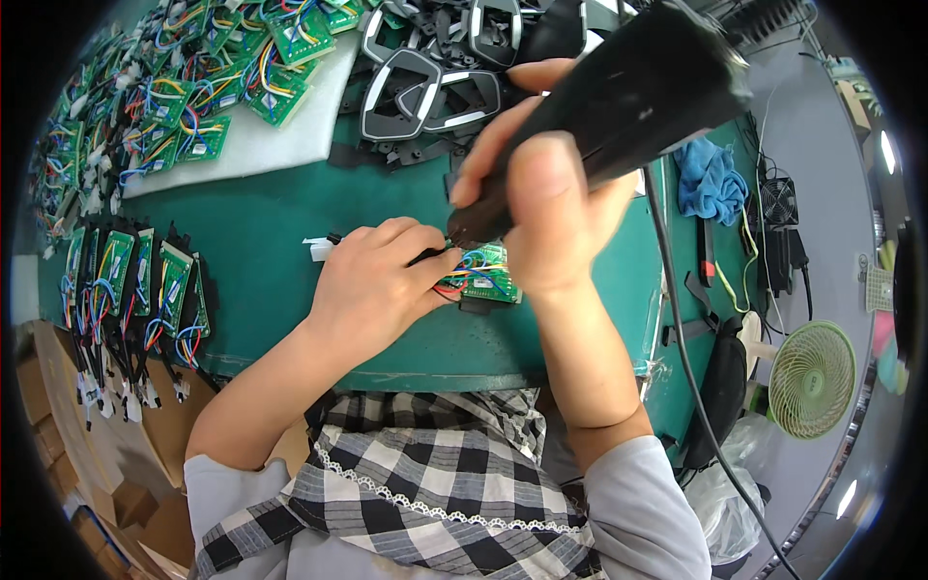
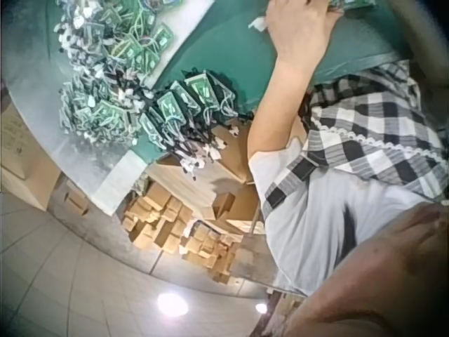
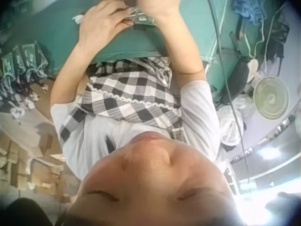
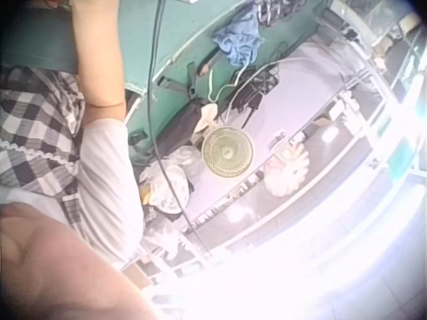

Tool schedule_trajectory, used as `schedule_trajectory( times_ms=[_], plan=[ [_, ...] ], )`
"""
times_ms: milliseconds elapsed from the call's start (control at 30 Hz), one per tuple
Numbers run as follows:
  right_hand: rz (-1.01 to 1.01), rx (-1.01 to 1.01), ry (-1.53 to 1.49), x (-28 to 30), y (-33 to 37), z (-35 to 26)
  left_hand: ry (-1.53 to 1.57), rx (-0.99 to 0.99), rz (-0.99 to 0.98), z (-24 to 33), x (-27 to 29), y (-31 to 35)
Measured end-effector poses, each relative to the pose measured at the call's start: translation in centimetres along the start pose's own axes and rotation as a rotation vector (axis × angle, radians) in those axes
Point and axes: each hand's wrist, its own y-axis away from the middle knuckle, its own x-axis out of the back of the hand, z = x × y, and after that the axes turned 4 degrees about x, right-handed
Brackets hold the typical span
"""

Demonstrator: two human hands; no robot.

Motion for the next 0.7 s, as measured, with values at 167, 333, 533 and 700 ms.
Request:
schedule_trajectory(
  times_ms=[167,333,533,700],
  plan=[
    [0.350,0.135,0.165,6.7,-4.3,-3.8,-0.028,0.003,-0.038,0.3,0.6,-0.1],
    [0.360,0.244,0.226,9.5,-5.8,-3.4,0.043,0.041,-0.070,-0.1,0.5,-1.5],
    [0.345,0.203,0.347,8.1,-5.2,-2.4,0.149,0.136,-0.085,-0.9,0.0,-1.4],
    [0.190,-0.047,0.184,7.2,-3.0,-3.6,0.151,0.114,-0.068,-1.2,0.1,-0.8]
  ],
)
